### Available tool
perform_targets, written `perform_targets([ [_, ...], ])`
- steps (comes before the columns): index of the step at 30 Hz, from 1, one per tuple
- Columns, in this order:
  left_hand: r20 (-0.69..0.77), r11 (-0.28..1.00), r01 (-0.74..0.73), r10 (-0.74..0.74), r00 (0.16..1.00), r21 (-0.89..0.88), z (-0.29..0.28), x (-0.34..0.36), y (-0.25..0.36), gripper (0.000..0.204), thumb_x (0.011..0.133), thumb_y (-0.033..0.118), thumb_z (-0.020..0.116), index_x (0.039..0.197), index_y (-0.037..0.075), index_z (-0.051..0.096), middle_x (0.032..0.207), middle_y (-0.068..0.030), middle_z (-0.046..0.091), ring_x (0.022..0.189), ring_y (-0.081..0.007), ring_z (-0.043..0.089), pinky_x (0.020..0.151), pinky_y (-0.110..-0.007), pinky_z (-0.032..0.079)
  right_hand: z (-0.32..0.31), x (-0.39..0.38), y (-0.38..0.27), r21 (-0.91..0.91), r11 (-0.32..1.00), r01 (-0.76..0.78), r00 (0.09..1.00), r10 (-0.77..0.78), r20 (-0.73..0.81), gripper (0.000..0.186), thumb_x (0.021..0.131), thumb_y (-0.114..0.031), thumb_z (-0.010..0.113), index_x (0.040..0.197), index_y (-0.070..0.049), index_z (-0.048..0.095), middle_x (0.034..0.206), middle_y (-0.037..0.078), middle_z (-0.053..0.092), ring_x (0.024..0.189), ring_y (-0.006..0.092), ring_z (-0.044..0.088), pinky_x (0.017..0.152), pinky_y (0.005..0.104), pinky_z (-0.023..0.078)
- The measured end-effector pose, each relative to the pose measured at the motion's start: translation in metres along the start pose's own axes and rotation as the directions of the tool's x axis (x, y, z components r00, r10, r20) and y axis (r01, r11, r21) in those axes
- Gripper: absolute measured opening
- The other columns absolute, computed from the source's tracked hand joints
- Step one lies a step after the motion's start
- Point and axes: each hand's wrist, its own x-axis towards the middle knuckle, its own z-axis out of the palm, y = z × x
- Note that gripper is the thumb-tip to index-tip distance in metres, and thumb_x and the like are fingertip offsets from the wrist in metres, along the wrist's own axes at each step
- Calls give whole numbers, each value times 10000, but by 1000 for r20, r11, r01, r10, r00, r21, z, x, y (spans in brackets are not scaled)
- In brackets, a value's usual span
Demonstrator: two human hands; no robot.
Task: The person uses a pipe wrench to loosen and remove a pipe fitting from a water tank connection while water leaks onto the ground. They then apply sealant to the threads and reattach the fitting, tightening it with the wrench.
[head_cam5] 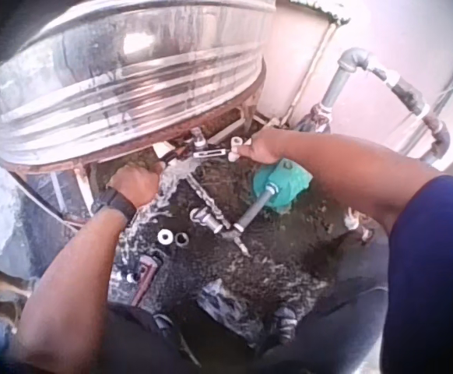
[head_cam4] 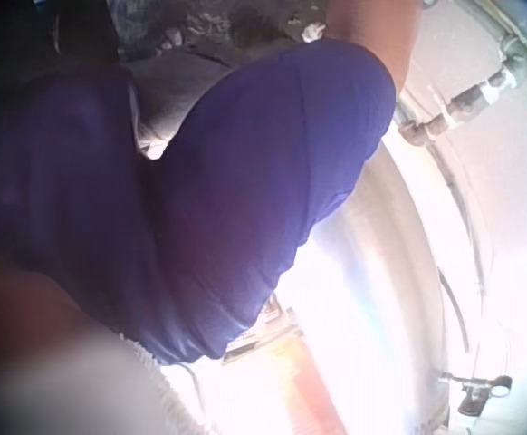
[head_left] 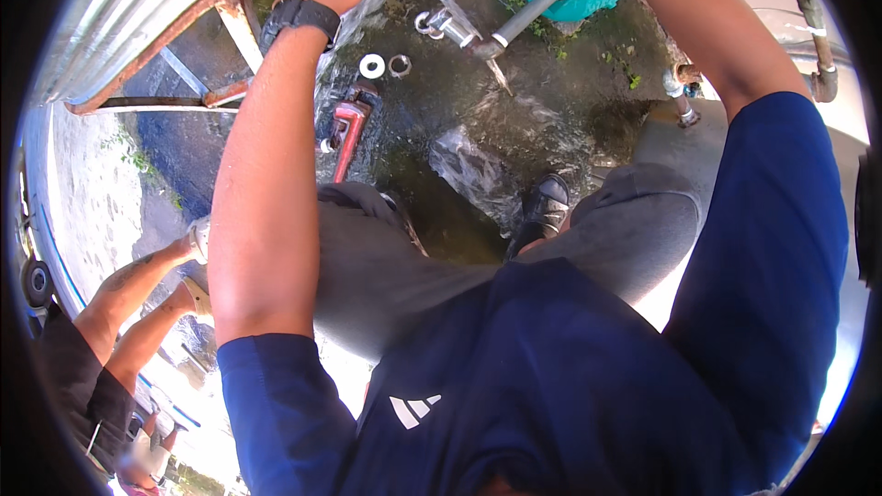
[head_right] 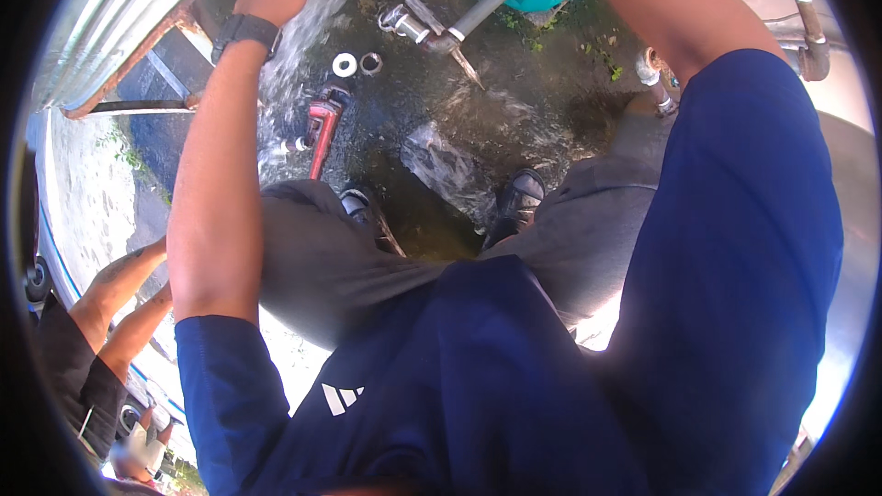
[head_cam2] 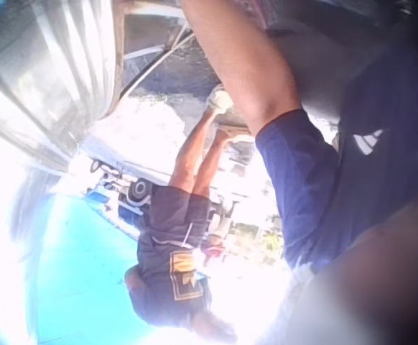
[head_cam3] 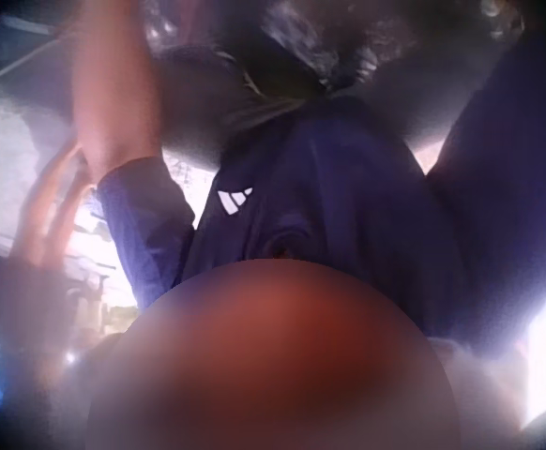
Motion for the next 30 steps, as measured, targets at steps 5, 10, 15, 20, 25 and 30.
perform_targets([
  [5,-11,993,77,-78,997,-90,-8,-3,7,487,1024,392,391,1001,16,699,993,-286,702,903,-441,699,826,-526,557,4,-1,-9,63,998,19,1000,-19,2,706,1020,-613,189,1319,-146,627,1200,222,671,1154,406,611,1027,465,459],
  [10,117,989,137,-130,985,-54,-17,0,13,560,1027,440,371,1025,6,725,1046,-315,685,992,-453,678,909,-522,532,14,9,-11,-37,996,-76,997,77,5,728,1011,-635,201,1257,-133,666,1196,215,673,1145,409,614,1003,469,472],
  [15,74,994,67,-60,995,-88,-29,-1,14,565,1022,440,377,1016,2,733,1053,-318,683,1022,-471,662,949,-521,513,13,7,-15,8,995,-101,995,101,27,828,985,-702,168,1291,-98,645,1260,231,643,1212,415,576,1060,460,430],
  [20,158,888,355,-321,934,-293,-43,-6,25,552,1017,427,386,1060,-8,725,1099,-332,664,1070,-470,646,971,-522,500,6,0,-20,47,979,-197,979,195,57,911,958,-754,135,1341,-75,606,1368,234,578,1312,407,505,1106,471,380],
  [25,126,953,211,-187,974,-219,-25,-6,20,583,1007,456,399,1068,-30,716,1118,-315,667,1094,-453,642,998,-504,481,14,11,-20,137,976,-167,985,160,60,913,955,-759,140,1353,-75,596,1382,232,569,1318,407,500,1110,466,376],
  [30,212,895,258,-191,958,-363,-3,7,-3,782,925,657,429,1175,-40,679,1268,-321,598,1230,-453,563,1063,-482,427,22,1,-2,266,963,-31,997,50,-64,793,953,-726,300,1321,-101,621,1341,226,600,1267,404,542,1073,461,415],
])
